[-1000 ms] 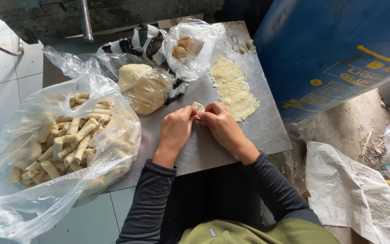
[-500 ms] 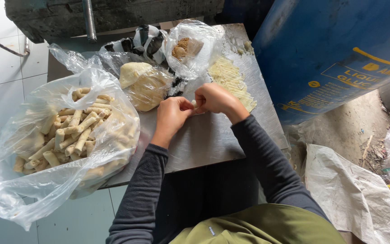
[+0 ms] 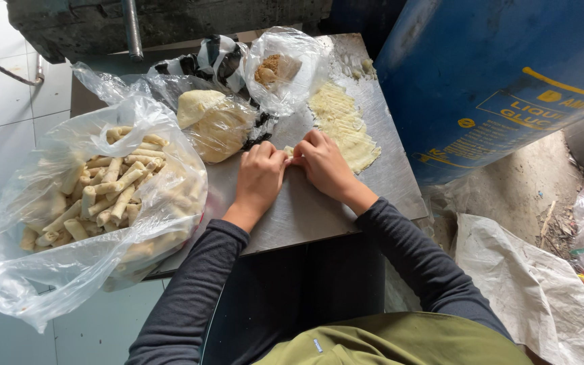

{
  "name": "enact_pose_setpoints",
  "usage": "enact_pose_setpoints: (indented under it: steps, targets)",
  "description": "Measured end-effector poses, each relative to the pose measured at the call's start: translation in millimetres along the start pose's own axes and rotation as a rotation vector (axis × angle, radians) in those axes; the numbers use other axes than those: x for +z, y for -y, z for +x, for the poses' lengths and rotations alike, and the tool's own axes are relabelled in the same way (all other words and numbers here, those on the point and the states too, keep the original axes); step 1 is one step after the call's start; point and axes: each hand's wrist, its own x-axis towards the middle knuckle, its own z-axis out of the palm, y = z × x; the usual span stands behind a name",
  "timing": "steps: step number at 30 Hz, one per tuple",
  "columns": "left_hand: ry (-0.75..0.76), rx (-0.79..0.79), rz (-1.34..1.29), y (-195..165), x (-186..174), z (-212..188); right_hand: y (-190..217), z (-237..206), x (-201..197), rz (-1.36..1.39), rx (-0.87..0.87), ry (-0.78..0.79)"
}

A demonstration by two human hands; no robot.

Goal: The person tears pieces from a sheet of soft dough on a metal table, rolls each piece between their fingers into a short cylinder, and places the finished roll into a plastic bag filled with similar rolled dough tubes. They repeat this rolling cycle continuously throughout the clip.

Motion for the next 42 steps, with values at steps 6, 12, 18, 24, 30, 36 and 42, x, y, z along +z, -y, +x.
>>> enact_pose_setpoints:
  steps: [6, 12, 18, 24, 30, 36, 42]
  targets:
    - [0.296, -0.581, -0.218, 14, 0, 20, -17, 39, -7, 0.039, 0.554, 0.403]
    - [0.135, -0.311, -0.224, 13, 5, 11, -22, 29, -7, 0.109, 0.213, 0.272]
    - [0.064, -0.079, 0.027, -1, 7, 2, -24, 6, -4, 0.027, -0.013, 0.133]
    - [0.05, -0.45, 0.063, -14, 10, 10, -18, 11, 14, 0.025, 0.465, 0.078]
    - [-0.064, -0.529, 0.23, -17, 25, 32, -11, 27, 38, -0.079, 0.545, -0.105]
    - [-0.017, -0.476, 0.373, -9, 25, 61, -11, 47, 48, -0.228, 0.483, -0.152]
    - [0.172, -0.597, -0.005, -1, 5, 63, -23, 54, 20, 0.002, 0.485, -0.203]
